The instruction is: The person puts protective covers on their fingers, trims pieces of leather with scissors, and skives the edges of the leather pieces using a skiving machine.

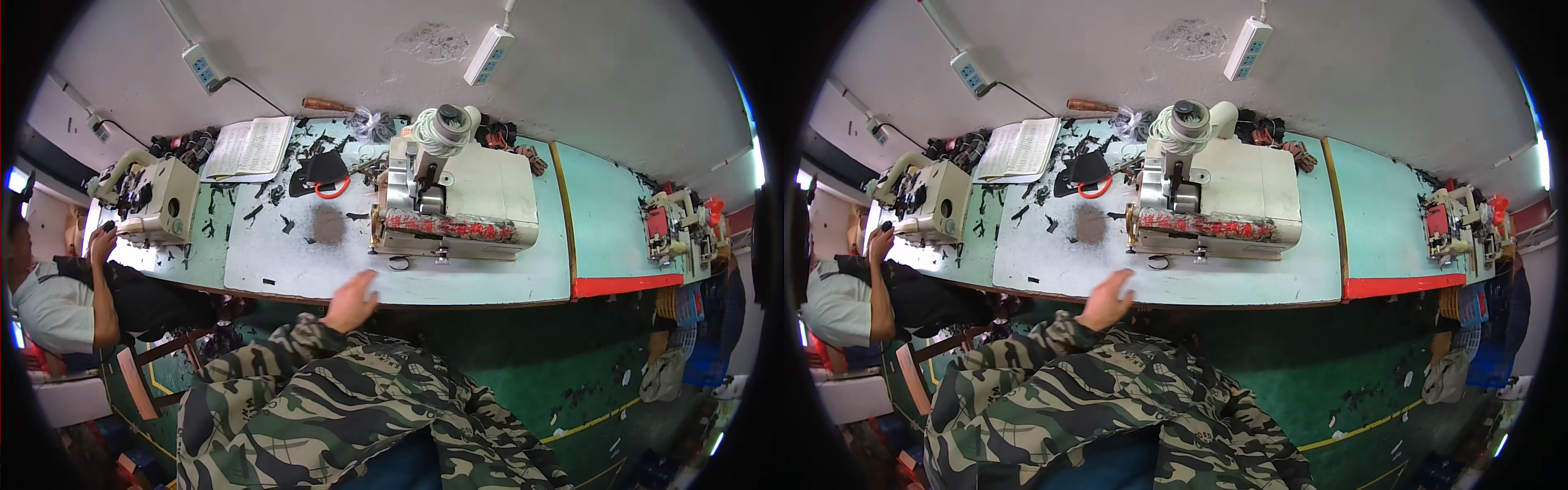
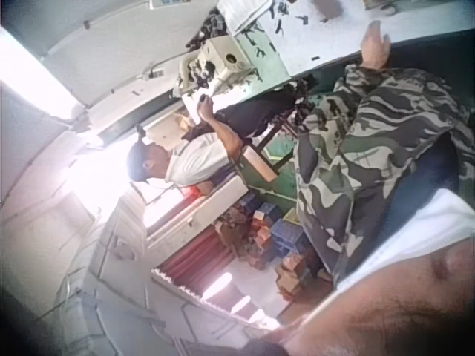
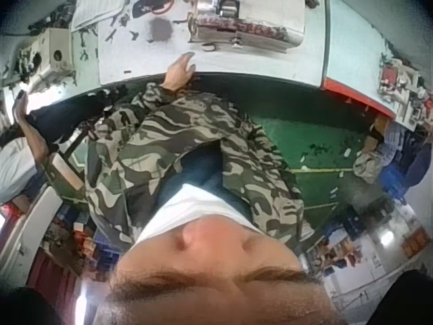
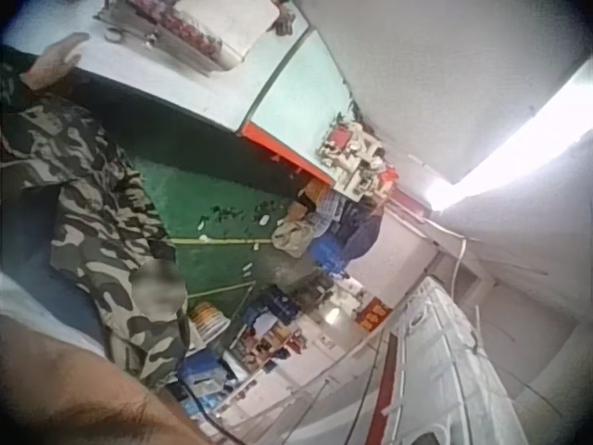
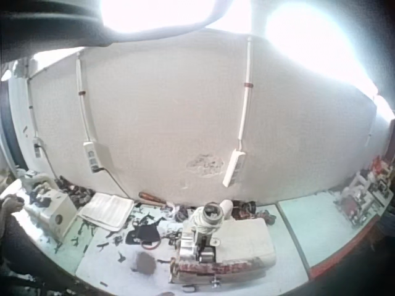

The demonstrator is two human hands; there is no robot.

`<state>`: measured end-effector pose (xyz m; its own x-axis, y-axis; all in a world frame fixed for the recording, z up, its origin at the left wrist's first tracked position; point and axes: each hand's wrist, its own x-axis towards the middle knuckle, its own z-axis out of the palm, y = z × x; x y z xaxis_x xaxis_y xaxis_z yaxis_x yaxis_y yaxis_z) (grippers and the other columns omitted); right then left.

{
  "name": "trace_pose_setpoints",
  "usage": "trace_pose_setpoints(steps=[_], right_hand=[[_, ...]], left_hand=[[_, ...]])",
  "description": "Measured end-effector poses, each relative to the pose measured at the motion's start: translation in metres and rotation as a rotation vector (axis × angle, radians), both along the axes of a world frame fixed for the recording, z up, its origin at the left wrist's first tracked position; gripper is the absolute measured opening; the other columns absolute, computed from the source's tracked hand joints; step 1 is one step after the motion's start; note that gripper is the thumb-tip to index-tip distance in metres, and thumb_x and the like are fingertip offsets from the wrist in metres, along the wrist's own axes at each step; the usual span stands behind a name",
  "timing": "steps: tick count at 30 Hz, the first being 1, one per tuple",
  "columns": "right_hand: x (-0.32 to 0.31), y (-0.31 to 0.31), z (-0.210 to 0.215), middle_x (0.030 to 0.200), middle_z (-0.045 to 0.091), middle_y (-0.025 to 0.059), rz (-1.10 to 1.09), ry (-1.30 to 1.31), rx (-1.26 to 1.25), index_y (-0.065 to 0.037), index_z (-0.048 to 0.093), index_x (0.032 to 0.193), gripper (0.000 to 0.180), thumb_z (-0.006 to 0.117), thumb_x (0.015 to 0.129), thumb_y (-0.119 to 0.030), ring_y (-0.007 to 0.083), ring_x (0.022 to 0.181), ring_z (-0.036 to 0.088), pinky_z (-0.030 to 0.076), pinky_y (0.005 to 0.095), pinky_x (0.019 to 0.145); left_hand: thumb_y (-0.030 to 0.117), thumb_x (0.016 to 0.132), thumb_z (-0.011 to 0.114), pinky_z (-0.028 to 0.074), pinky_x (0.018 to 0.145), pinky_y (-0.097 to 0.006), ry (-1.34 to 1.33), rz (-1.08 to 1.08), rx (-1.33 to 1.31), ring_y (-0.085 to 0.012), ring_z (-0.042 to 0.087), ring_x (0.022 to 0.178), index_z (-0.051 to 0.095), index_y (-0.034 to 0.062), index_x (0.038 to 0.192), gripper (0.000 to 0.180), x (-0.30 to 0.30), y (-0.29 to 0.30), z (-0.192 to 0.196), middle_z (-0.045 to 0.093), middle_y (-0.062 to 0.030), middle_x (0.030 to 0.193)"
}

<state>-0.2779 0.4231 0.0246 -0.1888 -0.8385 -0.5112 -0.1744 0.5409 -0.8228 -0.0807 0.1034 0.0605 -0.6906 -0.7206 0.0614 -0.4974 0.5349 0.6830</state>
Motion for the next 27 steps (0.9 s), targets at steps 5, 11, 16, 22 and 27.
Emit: trace_pose_setpoints(steps=[5, 11, 16, 22, 27], right_hand=[[-0.021, 0.034, 0.003, 0.092, 0.062, 0.0196, 0.099, -0.001, -0.008, 0.001, 0.058, 0.100, 0.026, 0.049, 0.078, -0.010, 0.0384, 0.086, 0.057, 0.044, 0.0388, 0.078], [-0.044, 0.056, 0.001, 0.092, 0.062, 0.0196, 0.220, -0.034, -0.011, 0.001, 0.058, 0.100, 0.026, 0.049, 0.078, -0.010, 0.0379, 0.086, 0.058, 0.044, 0.0386, 0.077], [-0.059, 0.066, 0.006, 0.092, 0.062, 0.0196, 0.312, -0.045, 0.014, 0.001, 0.057, 0.101, 0.027, 0.048, 0.078, -0.010, 0.0374, 0.085, 0.058, 0.044, 0.0384, 0.077], [-0.067, 0.019, 0.033, 0.092, 0.062, 0.0197, 0.368, -0.004, 0.076, 0.002, 0.056, 0.101, 0.027, 0.048, 0.078, -0.009, 0.0369, 0.085, 0.058, 0.044, 0.0382, 0.077], [-0.060, -0.023, 0.110, 0.090, 0.062, 0.0180, 0.546, 0.462, 0.393, 0.004, 0.052, 0.098, 0.020, 0.047, 0.080, -0.004, 0.0282, 0.081, 0.059, 0.045, 0.0358, 0.073]], left_hand=[[0.022, 0.080, 0.057, 0.046, 0.080, -0.040, 0.024, -0.110, 0.382, -0.0345, 0.058, 0.093, 0.046, 0.0027, 0.116, 0.042, -0.089, 0.037, -0.008, 0.057, -0.0193, 0.106], [0.025, 0.080, 0.057, 0.047, 0.075, -0.040, 0.033, -0.089, 0.473, -0.0357, 0.060, 0.086, 0.049, 0.0024, 0.112, 0.039, -0.109, 0.061, -0.007, 0.063, -0.0182, 0.093], [0.023, 0.081, 0.057, 0.049, 0.071, -0.035, -0.081, -0.377, 0.417, -0.0293, 0.063, 0.079, 0.052, 0.0025, 0.111, 0.036, -0.125, 0.080, 0.008, 0.063, -0.0163, 0.093], [0.025, 0.077, 0.060, 0.044, 0.085, -0.040, -0.015, -0.864, 0.466, -0.0346, 0.054, 0.099, 0.048, 0.0064, 0.119, 0.048, -0.153, 0.123, 0.002, 0.056, -0.0184, 0.108], [0.022, 0.074, 0.061, 0.046, 0.076, -0.042, -0.176, -1.190, 0.559, -0.0331, 0.058, 0.091, 0.060, 0.0059, 0.101, 0.032, -0.178, 0.105, -0.010, 0.061, -0.0154, 0.096]])
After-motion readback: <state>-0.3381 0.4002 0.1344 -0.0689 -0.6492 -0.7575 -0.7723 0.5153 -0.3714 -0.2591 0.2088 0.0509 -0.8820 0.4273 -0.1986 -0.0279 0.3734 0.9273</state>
